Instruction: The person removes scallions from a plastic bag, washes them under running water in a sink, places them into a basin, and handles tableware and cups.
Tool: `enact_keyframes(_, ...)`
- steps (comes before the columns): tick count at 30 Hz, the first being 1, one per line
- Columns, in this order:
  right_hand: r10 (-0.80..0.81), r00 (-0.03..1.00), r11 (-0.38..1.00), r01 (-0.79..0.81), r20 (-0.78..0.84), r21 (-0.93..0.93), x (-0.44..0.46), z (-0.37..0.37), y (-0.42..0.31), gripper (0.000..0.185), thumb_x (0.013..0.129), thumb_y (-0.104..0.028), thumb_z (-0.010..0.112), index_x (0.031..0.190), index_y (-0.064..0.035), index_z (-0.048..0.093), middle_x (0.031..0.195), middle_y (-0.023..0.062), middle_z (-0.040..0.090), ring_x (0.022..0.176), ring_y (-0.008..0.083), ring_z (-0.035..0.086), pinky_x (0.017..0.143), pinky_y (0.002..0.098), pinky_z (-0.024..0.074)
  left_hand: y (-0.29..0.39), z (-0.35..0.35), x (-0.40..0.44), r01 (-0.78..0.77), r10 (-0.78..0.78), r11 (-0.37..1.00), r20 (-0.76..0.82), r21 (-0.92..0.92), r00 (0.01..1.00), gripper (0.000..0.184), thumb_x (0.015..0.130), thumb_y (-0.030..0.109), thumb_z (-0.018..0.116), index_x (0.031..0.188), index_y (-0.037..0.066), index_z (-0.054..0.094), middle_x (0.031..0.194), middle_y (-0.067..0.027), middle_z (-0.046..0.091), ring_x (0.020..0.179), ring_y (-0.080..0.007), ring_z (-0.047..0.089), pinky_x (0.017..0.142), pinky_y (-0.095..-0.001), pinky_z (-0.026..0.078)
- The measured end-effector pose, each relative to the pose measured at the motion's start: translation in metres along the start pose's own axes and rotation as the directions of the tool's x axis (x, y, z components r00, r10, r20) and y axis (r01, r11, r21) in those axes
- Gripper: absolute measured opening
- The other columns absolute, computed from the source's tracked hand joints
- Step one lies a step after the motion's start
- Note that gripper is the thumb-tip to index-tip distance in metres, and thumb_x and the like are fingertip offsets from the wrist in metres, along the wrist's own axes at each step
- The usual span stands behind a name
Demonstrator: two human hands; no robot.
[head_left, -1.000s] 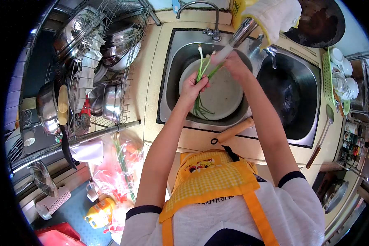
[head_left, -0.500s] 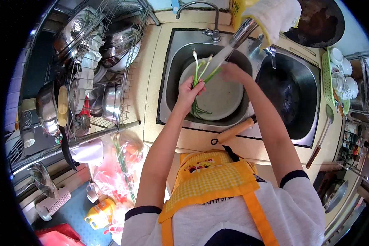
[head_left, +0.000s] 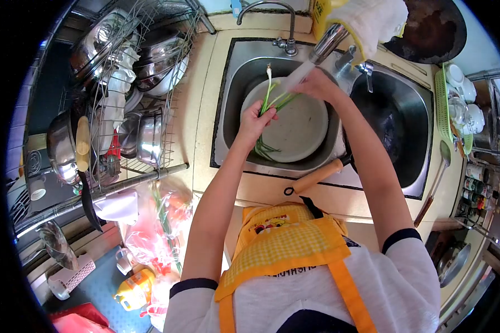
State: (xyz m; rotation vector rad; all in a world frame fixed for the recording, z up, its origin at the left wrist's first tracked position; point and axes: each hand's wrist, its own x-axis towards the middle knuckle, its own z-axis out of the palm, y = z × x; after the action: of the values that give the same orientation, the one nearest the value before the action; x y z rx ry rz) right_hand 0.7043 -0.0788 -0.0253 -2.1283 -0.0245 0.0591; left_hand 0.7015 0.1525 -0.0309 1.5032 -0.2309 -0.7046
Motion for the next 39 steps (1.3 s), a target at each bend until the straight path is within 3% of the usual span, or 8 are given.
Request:
enact_keyframes(7, -0.070, 0.998, 0.954, 0.070, -0.010, 0.291, -0.002, 0.000, -0.013, 0.019, 0.063, -0.012, 0.067, 0.074, -0.0001, 0.058, 0.063, 0.0055, 0.056, 0.060, 0.0126, 0.051, 0.058, 0.0307, 0.0432, 0.001, 0.000, -0.003, -0.012, 0.012, 1.000, -0.006, -0.006, 1.000, 0.007, 0.083, 0.013, 0.060, 0.085, 0.007, 0.056, 0.067, 0.0002, 0.058, 0.055, -0.0035, 0.042, 0.052, -0.0181, 0.035)
enact_keyframes(13, -0.258, 0.965, 0.966, 0.259, -0.054, 0.014, 0.001, 0.002, -0.017, 0.014, 0.060, -0.007, 0.063, 0.072, -0.0017, 0.057, 0.061, 0.0013, 0.054, 0.058, 0.0095, 0.047, 0.054, 0.0261, 0.0419, -0.003, -0.002, -0.003, -0.045, 0.046, 0.998, -0.023, 0.049, 0.999, 0.009, 0.083, 0.014, 0.060, 0.082, 0.007, 0.055, 0.066, 0.0007, 0.058, 0.055, -0.0035, 0.042, 0.051, -0.0184, 0.035)
enact_keyframes(19, -0.208, 0.969, 0.970, 0.222, -0.133, 0.102, 0.001, 0.009, -0.018, 0.013, 0.059, -0.005, 0.062, 0.071, -0.0015, 0.059, 0.061, 0.0031, 0.055, 0.056, 0.0106, 0.048, 0.053, 0.0259, 0.0430, -0.003, -0.002, -0.005, -0.064, 0.067, 0.995, -0.044, 0.072, 0.997, 0.012, 0.083, 0.017, 0.060, 0.080, 0.007, 0.055, 0.065, 0.0016, 0.057, 0.055, -0.0032, 0.040, 0.050, -0.0186, 0.033)
enact_keyframes(25, -0.214, 0.968, 0.974, 0.201, -0.134, -0.102, 0.002, 0.008, -0.022, 0.010, 0.061, -0.005, 0.063, 0.069, -0.0021, 0.059, 0.061, 0.0019, 0.056, 0.056, 0.0099, 0.049, 0.053, 0.0250, 0.0430, -0.006, -0.003, -0.005, -0.082, 0.088, 0.989, -0.045, 0.120, 0.995, 0.012, 0.083, 0.017, 0.060, 0.080, 0.007, 0.055, 0.064, 0.0031, 0.056, 0.053, -0.0027, 0.038, 0.049, -0.0191, 0.032)
enact_keyframes(28, -0.128, 0.979, 0.988, 0.140, -0.157, 0.066, 0.000, 0.009, -0.025, 0.013, 0.064, -0.007, 0.065, 0.076, -0.0031, 0.062, 0.069, 0.0017, 0.059, 0.062, 0.0095, 0.052, 0.056, 0.0233, 0.0439, -0.006, -0.003, -0.004, -0.075, 0.082, 0.988, -0.053, 0.133, 0.995, 0.012, 0.083, 0.018, 0.060, 0.082, 0.007, 0.056, 0.065, 0.0027, 0.056, 0.054, -0.0030, 0.038, 0.050, -0.0190, 0.033)
enact_keyframes(31, 0.111, 0.993, 0.847, -0.118, 0.043, 0.519, -0.006, -0.008, -0.037, 0.021, 0.067, -0.011, 0.067, 0.087, -0.0030, 0.063, 0.079, 0.0020, 0.061, 0.072, 0.0099, 0.055, 0.062, 0.0228, 0.0450, -0.002, -0.003, -0.007, -0.078, 0.081, 0.996, -0.078, 0.043, 0.994, 0.011, 0.084, 0.017, 0.060, 0.085, 0.007, 0.056, 0.066, 0.0021, 0.057, 0.056, -0.0035, 0.040, 0.052, -0.0187, 0.034)
enact_keyframes(34, 0.013, 0.993, 0.832, -0.075, 0.116, 0.550, -0.007, -0.010, -0.034, 0.027, 0.070, -0.016, 0.066, 0.094, -0.0021, 0.063, 0.087, 0.0027, 0.062, 0.078, 0.0110, 0.056, 0.067, 0.0237, 0.0454, -0.001, -0.004, -0.006, -0.081, 0.082, 0.996, -0.075, 0.022, 0.994, 0.011, 0.084, 0.017, 0.060, 0.087, 0.006, 0.057, 0.067, 0.0015, 0.057, 0.058, -0.0040, 0.042, 0.054, -0.0184, 0.035)
enact_keyframes(39, 0.041, 0.998, 0.844, -0.055, 0.038, 0.533, -0.011, -0.007, -0.041, 0.026, 0.071, -0.016, 0.067, 0.093, -0.0031, 0.063, 0.087, 0.0030, 0.062, 0.079, 0.0108, 0.056, 0.070, 0.0246, 0.0448, 0.000, -0.001, -0.004, -0.097, 0.099, 0.995, -0.053, 0.027, 0.994, 0.010, 0.084, 0.016, 0.059, 0.087, 0.006, 0.057, 0.068, 0.0008, 0.058, 0.059, -0.0041, 0.045, 0.055, -0.0184, 0.037)
